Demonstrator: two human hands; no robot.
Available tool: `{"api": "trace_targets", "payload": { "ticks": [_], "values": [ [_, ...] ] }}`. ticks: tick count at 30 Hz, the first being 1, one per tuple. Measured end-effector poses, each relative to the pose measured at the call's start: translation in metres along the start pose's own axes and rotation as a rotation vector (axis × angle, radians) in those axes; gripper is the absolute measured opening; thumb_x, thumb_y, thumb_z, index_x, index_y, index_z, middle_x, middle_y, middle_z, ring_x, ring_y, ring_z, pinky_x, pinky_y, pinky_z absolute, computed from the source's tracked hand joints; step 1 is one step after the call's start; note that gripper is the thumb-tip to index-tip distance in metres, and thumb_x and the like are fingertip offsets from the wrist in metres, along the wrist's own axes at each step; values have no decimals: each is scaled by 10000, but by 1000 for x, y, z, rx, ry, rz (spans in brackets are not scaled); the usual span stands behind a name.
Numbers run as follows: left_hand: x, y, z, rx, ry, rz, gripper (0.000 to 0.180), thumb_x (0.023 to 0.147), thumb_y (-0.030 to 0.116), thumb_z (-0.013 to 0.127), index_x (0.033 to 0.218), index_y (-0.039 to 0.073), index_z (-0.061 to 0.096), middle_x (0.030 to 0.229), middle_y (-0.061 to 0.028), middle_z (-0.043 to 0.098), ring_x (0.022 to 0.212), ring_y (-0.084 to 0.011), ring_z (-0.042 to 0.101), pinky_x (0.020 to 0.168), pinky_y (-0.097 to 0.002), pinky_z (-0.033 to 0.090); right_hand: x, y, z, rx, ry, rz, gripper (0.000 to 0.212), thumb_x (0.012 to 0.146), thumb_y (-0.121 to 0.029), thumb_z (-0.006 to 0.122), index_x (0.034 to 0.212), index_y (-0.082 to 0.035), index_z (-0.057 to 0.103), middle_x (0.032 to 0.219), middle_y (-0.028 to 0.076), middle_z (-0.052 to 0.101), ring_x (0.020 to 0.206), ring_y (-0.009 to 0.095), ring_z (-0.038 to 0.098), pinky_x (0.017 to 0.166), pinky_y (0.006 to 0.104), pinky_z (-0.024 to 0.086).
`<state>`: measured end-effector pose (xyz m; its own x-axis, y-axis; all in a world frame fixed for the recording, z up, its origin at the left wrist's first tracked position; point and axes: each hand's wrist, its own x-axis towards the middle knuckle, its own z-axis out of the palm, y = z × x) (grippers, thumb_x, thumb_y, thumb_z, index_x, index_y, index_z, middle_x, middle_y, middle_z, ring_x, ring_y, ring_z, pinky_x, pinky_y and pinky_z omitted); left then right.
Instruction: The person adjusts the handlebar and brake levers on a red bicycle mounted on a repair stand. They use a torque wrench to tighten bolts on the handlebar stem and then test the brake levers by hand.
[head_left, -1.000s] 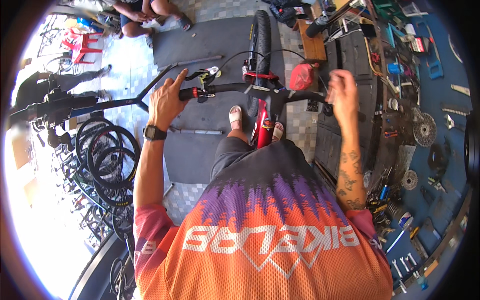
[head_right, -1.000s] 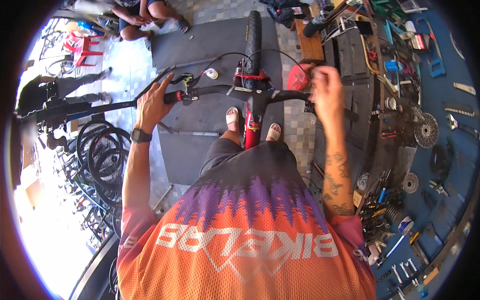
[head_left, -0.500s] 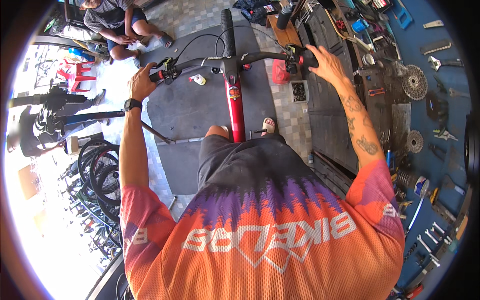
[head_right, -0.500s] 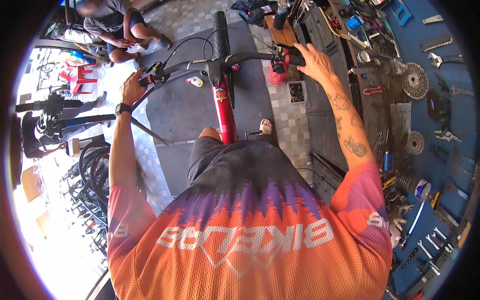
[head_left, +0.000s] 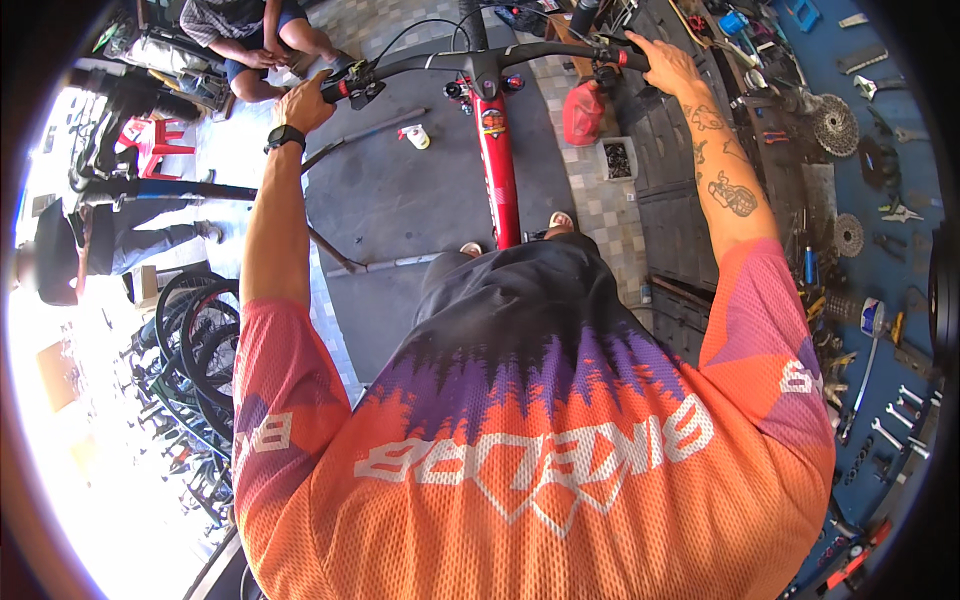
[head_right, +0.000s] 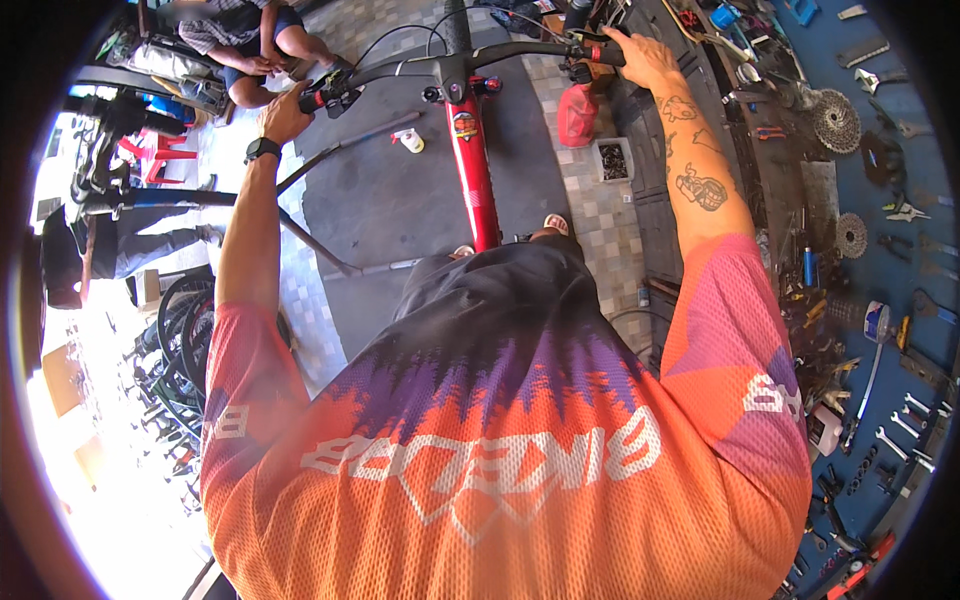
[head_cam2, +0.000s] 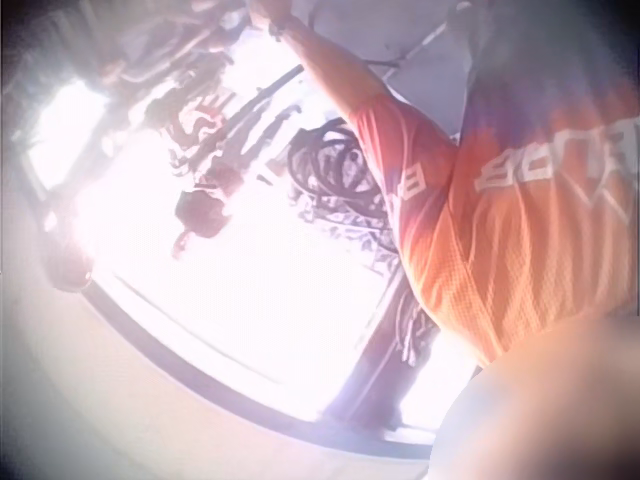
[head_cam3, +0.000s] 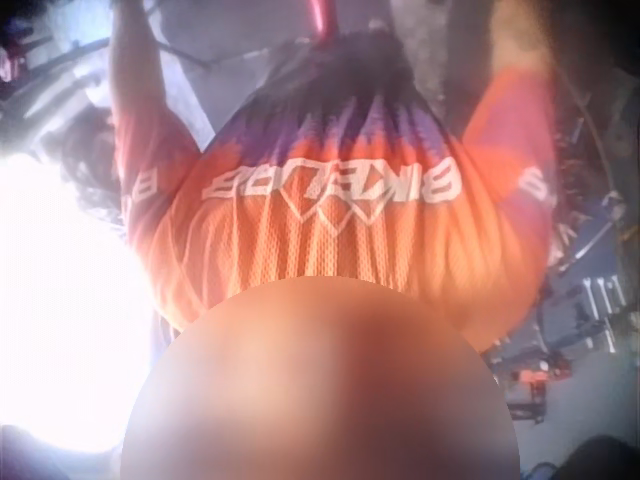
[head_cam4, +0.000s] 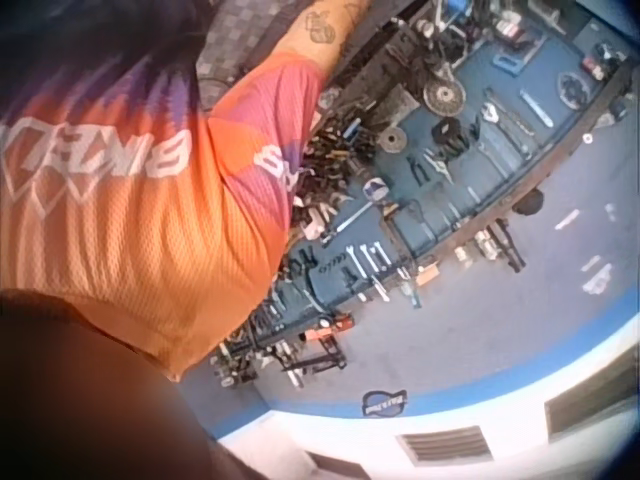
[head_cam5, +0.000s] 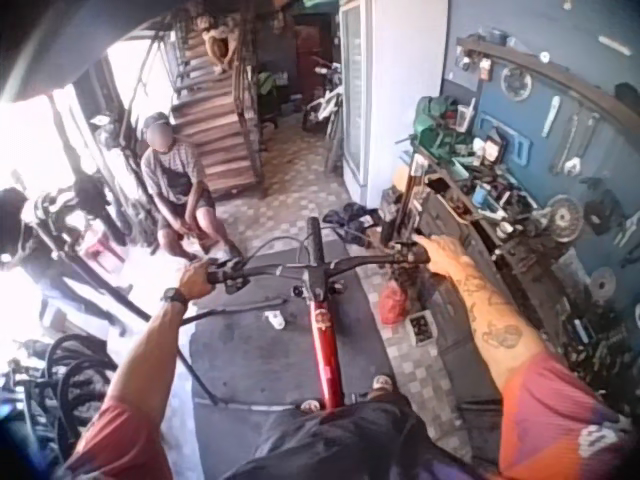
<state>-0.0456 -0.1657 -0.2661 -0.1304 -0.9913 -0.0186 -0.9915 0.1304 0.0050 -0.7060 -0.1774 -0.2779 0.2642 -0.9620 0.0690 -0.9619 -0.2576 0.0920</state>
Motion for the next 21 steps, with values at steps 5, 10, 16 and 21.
{"api": "trace_targets", "payload": {
  "ticks": [5, 10, 16, 21],
  "values": [
    [-20, 5, -3, 99, 6, 13, 665, 818, 278, 708, 1466, 223, 565, 1242, -190, 714, 1173, -402, 681, 982, -531, 544, -5, 0, -7, -32, -89, -19, 907, 834, -115, 796, 1599, -376, 386, 1190, 153, 688, 1127, 399, 680, 965, 509, 563],
    [-32, 19, -10, 145, 31, 53, 609, 851, 302, 728, 1436, 215, 582, 1257, -180, 707, 1190, -419, 663, 989, -527, 535, -16, 11, -6, -39, -90, -71, 899, 841, -174, 797, 1605, -372, 366, 1180, 162, 699, 1102, 404, 687, 956, 515, 563],
    [-33, 21, -10, 46, -8, 31, 628, 868, 340, 743, 1463, 243, 570, 1284, -191, 706, 1189, -385, 681, 978, -522, 551, -33, 14, 0, -17, -16, -85, 860, 838, -183, 788, 1587, -350, 400, 1167, 173, 706, 1103, 405, 692, 950, 514, 567],
    [-35, 19, -8, 33, -20, 5, 616, 875, 356, 751, 1457, 268, 572, 1255, -183, 729, 1169, -376, 697, 953, -526, 559, -35, 12, -1, -52, -6, -75, 841, 851, -194, 803, 1583, -344, 417, 1159, 168, 694, 1121, 396, 682, 966, 505, 562]
  ]
}}
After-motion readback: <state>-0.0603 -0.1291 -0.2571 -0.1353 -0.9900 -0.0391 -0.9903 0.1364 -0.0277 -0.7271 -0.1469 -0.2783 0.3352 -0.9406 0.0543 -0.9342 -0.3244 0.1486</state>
